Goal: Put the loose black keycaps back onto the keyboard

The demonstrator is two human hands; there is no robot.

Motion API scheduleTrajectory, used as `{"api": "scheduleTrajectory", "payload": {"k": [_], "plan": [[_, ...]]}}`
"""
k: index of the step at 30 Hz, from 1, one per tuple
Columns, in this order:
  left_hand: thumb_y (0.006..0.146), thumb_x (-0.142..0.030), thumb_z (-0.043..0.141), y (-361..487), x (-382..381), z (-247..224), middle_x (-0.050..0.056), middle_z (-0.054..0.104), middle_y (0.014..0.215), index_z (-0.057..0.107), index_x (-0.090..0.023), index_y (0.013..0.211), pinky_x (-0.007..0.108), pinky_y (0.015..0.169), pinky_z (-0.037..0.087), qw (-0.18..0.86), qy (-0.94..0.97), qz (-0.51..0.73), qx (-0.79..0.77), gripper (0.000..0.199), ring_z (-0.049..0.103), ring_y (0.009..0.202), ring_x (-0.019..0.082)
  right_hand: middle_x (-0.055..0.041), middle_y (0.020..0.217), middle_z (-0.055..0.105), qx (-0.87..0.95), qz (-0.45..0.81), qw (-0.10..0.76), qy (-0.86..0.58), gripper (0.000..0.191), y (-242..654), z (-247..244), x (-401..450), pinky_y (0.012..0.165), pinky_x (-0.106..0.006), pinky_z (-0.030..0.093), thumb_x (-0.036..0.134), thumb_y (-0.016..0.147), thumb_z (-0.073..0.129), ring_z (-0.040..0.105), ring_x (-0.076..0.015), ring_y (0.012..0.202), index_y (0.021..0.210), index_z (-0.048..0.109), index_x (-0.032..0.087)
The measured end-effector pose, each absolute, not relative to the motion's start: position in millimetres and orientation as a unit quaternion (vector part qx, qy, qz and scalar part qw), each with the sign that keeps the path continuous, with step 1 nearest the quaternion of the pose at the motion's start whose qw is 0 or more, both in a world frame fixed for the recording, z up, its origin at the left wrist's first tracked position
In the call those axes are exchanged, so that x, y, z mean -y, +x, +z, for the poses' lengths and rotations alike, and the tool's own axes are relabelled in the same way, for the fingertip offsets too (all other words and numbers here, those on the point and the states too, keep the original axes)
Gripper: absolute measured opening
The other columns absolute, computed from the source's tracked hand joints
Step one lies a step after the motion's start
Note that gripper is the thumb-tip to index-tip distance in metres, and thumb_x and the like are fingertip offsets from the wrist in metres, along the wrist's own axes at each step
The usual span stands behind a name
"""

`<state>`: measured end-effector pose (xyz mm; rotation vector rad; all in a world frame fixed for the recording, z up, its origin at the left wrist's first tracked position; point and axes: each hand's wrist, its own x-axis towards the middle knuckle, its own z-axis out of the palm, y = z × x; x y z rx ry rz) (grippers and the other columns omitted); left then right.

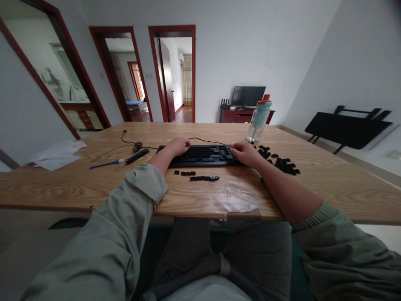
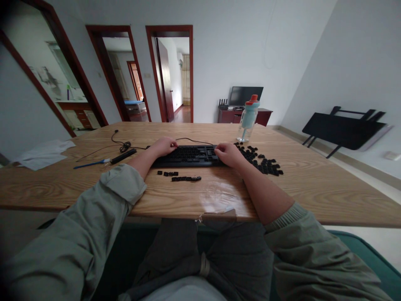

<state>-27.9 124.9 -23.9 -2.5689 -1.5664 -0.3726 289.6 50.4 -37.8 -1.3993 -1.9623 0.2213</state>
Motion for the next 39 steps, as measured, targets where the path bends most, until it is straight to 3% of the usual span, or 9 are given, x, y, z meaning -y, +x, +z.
{"api": "scheduleTrajectory", "payload": {"k": [8, 14, 29, 39], "plan": [[0.086, -0.026, 0.062, -33, -126, -26, 0.005, 0.077, 0.103, 0.078, -0.022, 0.103, 0.027, 0.085, 0.05, -0.005, -0.832, -0.169, 0.529, 0.024, 0.068, 0.093, 0.02, -0.0039, 0.066, 0.066, 0.76, 0.083, 0.355, -0.538, 0.027, 290, -40, -52, 0.063, -0.03, 0.041, 0.036, 0.081, 0.054, 0.056, -0.0178, 0.065, 0.074, 0.07, 0.016], [0.086, -0.025, 0.064, -35, -126, -27, 0.009, 0.077, 0.1, 0.079, -0.017, 0.102, 0.03, 0.081, 0.051, -0.046, -0.823, -0.192, 0.533, 0.023, 0.069, 0.089, 0.021, -0.0038, 0.065, 0.065, 0.76, 0.085, 0.359, -0.536, 0.027, 291, -40, -53, 0.064, -0.031, 0.04, 0.037, 0.081, 0.054, 0.056, -0.0184, 0.065, 0.073, 0.069, 0.016], [0.082, -0.02, 0.06, -29, -118, -25, 0.007, 0.076, 0.109, 0.077, -0.024, 0.11, 0.032, 0.089, 0.049, 0.061, -0.85, -0.103, 0.513, 0.033, 0.069, 0.101, 0.025, -0.0041, 0.065, 0.065, 0.758, 0.096, 0.356, -0.538, 0.027, 289, -39, -51, 0.063, -0.031, 0.04, 0.037, 0.079, 0.053, 0.054, -0.0179, 0.064, 0.073, 0.068, 0.016], [0.088, -0.023, 0.06, -37, -126, -30, 0.006, 0.077, 0.103, 0.078, -0.021, 0.108, 0.026, 0.087, 0.051, -0.016, -0.827, -0.179, 0.532, 0.027, 0.07, 0.096, 0.02, -0.0054, 0.066, 0.066, 0.762, 0.096, 0.356, -0.532, 0.028, 289, -37, -51, 0.064, -0.031, 0.04, 0.036, 0.079, 0.053, 0.055, -0.0188, 0.066, 0.072, 0.07, 0.015]]}}
